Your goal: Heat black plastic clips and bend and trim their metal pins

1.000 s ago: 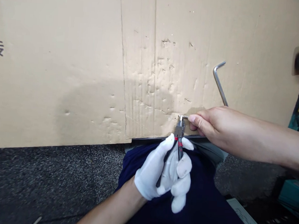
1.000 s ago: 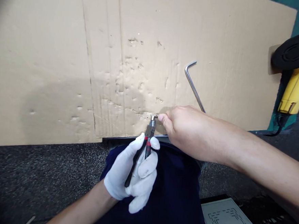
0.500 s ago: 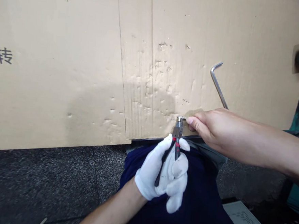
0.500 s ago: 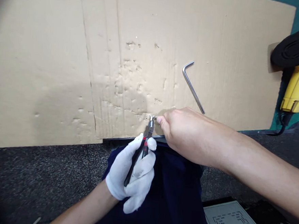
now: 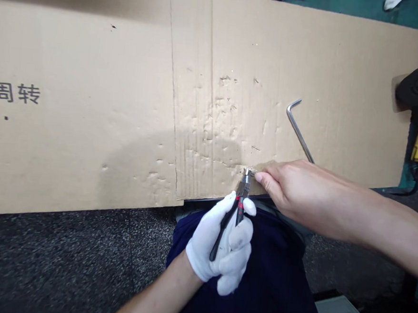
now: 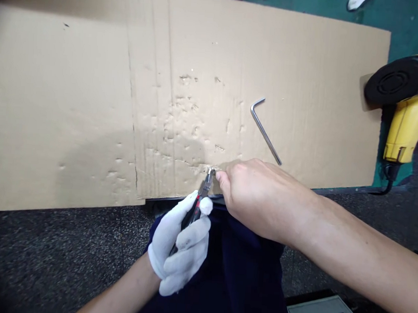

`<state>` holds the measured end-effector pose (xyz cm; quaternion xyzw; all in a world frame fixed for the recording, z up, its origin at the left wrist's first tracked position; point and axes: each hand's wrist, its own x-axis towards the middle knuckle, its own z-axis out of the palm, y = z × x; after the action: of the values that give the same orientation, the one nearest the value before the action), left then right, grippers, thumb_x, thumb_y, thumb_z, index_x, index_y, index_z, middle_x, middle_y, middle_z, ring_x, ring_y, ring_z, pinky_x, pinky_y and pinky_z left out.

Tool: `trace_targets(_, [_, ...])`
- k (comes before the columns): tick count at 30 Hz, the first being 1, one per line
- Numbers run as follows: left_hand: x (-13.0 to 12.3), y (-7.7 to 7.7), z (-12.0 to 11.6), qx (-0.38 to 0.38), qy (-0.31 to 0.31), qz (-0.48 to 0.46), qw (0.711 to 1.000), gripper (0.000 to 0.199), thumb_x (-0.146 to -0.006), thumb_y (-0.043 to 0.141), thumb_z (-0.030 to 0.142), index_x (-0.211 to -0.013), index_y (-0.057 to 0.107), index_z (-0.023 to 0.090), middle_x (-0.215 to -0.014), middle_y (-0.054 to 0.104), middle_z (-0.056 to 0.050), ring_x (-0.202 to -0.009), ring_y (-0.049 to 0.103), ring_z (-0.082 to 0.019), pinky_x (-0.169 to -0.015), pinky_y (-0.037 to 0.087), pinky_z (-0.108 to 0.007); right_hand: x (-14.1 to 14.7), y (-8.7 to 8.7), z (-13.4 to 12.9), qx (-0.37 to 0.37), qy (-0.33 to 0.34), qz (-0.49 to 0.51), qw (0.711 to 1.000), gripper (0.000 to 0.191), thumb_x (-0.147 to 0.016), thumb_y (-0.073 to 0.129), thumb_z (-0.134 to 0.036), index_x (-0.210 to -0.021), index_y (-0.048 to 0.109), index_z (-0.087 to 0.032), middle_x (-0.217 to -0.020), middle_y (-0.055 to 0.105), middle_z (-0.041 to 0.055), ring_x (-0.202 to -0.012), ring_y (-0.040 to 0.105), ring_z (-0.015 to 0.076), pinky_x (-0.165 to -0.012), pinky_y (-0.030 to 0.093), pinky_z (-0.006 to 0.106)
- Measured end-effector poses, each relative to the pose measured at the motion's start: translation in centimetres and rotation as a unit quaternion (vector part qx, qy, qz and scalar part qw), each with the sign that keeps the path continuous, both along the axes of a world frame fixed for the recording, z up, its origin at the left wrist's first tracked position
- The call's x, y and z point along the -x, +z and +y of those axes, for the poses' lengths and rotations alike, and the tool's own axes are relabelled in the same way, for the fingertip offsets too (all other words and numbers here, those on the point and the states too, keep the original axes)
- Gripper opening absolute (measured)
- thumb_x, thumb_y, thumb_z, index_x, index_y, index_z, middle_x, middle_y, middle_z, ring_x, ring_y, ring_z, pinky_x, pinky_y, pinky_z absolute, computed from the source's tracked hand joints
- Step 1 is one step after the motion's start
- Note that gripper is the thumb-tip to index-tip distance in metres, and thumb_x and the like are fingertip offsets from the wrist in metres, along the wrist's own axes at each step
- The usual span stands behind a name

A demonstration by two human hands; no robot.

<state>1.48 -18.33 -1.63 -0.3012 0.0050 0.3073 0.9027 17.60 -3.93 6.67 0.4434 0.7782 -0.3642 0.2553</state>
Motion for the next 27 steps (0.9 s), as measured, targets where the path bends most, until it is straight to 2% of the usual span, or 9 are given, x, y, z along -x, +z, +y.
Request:
trace_targets(3, [0.2, -0.4, -0.1, -0.007, -0.002, 0.003, 1.0, 0.057, -0.109, 0.025, 0.055, -0.107, 0.074, 0.028, -0.06, 0.06, 0.003, -0.029, 0.05, -0.013, -0.032, 0.054, -0.032, 0.1, 0.2, 0.2, 0.017, -0.013, -0.002, 1.0, 0.045, -0.11, 0.034, -0.04, -0.08, 0.063, -0.025, -0.072, 0.066, -0.0022, -0.06, 0.059, 0.0166, -0.056, 0.037, 0.033])
trace_targets(11, [0.8, -1.3, -0.3, -0.003, -0.024, -0.03, 0.999, 0.06, -0.11, 0.024, 0.052, -0.103, 0.076, 0.024, -0.058, 0.063, 0.002, -0.023, 0.039, -0.01, -0.026, 0.049, -0.028, -0.2, 0.3, 0.4, 0.038, 0.006, 0.019, 0.999, 0.042, -0.111, 0.035, -0.038, -0.086, 0.065, -0.022, -0.081, 0.068, 0.0013, -0.071, 0.063, 0.0181, -0.067, 0.04, 0.034])
trace_targets(13, [0.8, -1.3, -0.4, -0.01, -0.033, -0.046, 0.998, 0.061, -0.11, 0.022, 0.052, -0.102, 0.076, 0.023, -0.058, 0.064, 0.0, -0.023, 0.042, -0.01, -0.026, 0.049, -0.029, -0.3, 0.4, 0.1, 0.032, 0.0, 0.023, 0.999, 0.04, -0.112, 0.035, -0.037, -0.089, 0.065, -0.023, -0.083, 0.068, 0.0009, -0.074, 0.063, 0.0181, -0.069, 0.039, 0.034])
trace_targets(17, [1.1, -1.1, -0.8, -0.034, -0.055, -0.038, 0.997, 0.058, -0.11, 0.024, 0.052, -0.106, 0.073, 0.023, -0.062, 0.066, -0.001, -0.034, 0.057, -0.014, -0.033, 0.054, -0.029, -0.7, 0.6, -0.7, 0.001, 0.0, 0.039, 0.999, 0.035, -0.112, 0.036, -0.032, -0.088, 0.061, -0.023, -0.082, 0.066, -0.0016, -0.071, 0.06, 0.0174, -0.067, 0.036, 0.035])
trace_targets(22, [1.2, -1.5, -1.2, -0.099, -0.076, 0.052, 0.991, 0.055, -0.11, 0.025, 0.055, -0.11, 0.068, 0.02, -0.068, 0.067, -0.002, -0.042, 0.061, -0.016, -0.038, 0.054, -0.028, -1.6, 0.3, -1.9, -0.061, 0.029, 0.032, 0.997, 0.033, -0.113, 0.032, -0.034, -0.094, 0.057, -0.023, -0.085, 0.063, 0.0002, -0.07, 0.059, 0.0201, -0.067, 0.036, 0.037])
trace_targets(25, [0.9, -1.7, -1.1, -0.137, -0.099, 0.141, 0.975, 0.054, -0.109, 0.025, 0.055, -0.111, 0.065, 0.018, -0.068, 0.066, -0.002, -0.043, 0.061, -0.016, -0.039, 0.055, -0.03, -2.2, -0.3, -2.5, -0.102, 0.046, 0.021, 0.994, 0.037, -0.114, 0.028, -0.037, -0.096, 0.056, -0.021, -0.087, 0.062, 0.0029, -0.075, 0.062, 0.0228, -0.071, 0.038, 0.038])
trace_targets(27, [0.6, -1.7, -1.0, -0.157, -0.101, 0.196, 0.963, 0.052, -0.109, 0.027, 0.055, -0.111, 0.063, 0.017, -0.068, 0.065, -0.002, -0.043, 0.061, -0.016, -0.039, 0.055, -0.03, -2.5, -0.6, -2.7, -0.119, 0.035, 0.027, 0.992, 0.039, -0.114, 0.026, -0.038, -0.097, 0.056, -0.02, -0.087, 0.061, 0.0038, -0.079, 0.062, 0.0236, -0.073, 0.039, 0.039])
